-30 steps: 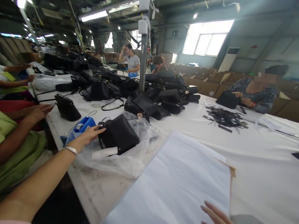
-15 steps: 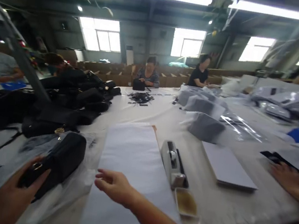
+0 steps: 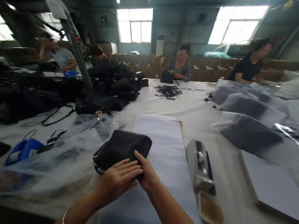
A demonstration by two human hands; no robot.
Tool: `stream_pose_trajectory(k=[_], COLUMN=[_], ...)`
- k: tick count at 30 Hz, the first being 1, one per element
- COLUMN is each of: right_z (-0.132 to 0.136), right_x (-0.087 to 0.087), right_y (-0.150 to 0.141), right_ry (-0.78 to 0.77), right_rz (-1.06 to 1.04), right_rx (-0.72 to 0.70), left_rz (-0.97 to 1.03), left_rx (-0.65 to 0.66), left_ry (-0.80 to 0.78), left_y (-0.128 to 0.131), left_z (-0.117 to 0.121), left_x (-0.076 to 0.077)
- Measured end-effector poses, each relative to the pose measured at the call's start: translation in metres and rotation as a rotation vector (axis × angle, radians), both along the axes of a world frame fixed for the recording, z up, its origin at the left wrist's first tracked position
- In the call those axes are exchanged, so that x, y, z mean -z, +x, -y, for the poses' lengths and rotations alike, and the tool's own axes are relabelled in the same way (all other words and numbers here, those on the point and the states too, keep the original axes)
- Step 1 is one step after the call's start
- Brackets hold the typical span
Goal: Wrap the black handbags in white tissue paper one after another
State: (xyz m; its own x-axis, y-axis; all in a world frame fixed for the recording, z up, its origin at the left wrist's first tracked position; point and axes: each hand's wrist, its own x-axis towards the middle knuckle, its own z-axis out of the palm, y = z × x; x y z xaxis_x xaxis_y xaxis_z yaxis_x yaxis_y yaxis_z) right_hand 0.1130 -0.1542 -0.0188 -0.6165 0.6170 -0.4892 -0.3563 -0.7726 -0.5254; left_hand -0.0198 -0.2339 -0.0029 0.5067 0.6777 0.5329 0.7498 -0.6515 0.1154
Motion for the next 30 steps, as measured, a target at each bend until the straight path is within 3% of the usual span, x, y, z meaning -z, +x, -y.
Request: stream_pose_trajectory(k=[2,5,7,9,12,15,18,21,24,27,30], right_z=[0.001,-0.001,-0.004,-0.008,-0.013,-0.017,-0.018,-0.018,-0.020,-0.027,-0.038], right_x=[-0.007,-0.025,-0.037,-0.044,-0.045,-0.037,-0.025,-0.012,0.002,0.013,0.023], right_y=[0.016,0.045,0.065,0.082,0.102,0.117,0.130,0.139,0.140,0.133,0.127], right_ry=[0.073,0.195,0.219,0.197,0.158,0.123,0.051,0.018,0.073,0.154,0.231], right_rz=[0.035,0.091,0.137,0.167,0.190,0.214,0.208,0.180,0.185,0.201,0.232], right_rx=[0.048,0.113,0.129,0.118,0.085,0.050,0.027,-0.017,-0.046,-0.013,0.053], left_rz=[0.133,0.528,0.820,1.080,1.244,1.157,1.074,0.739,0.244,-0.154,-0.410], left_rx=[0.030,-0.260,-0.410,-0.345,-0.073,0.047,0.111,0.052,-0.235,-0.496,-0.602], left_ry=[-0.092,-0.057,-0.158,-0.491,-1.123,-1.465,-1.516,-1.386,-1.126,-0.917,-0.786], left_y=[-0.007,-0.031,-0.045,-0.048,-0.034,-0.021,-0.027,-0.046,-0.056,-0.045,-0.026], left_z=[0.002,-0.006,-0.017,-0.025,-0.021,0.000,0.018,0.023,0.018,0.003,-0.017], left_x=[-0.018,-0.036,-0.038,-0.031,-0.013,0.004,0.008,-0.006,-0.026,-0.036,-0.033])
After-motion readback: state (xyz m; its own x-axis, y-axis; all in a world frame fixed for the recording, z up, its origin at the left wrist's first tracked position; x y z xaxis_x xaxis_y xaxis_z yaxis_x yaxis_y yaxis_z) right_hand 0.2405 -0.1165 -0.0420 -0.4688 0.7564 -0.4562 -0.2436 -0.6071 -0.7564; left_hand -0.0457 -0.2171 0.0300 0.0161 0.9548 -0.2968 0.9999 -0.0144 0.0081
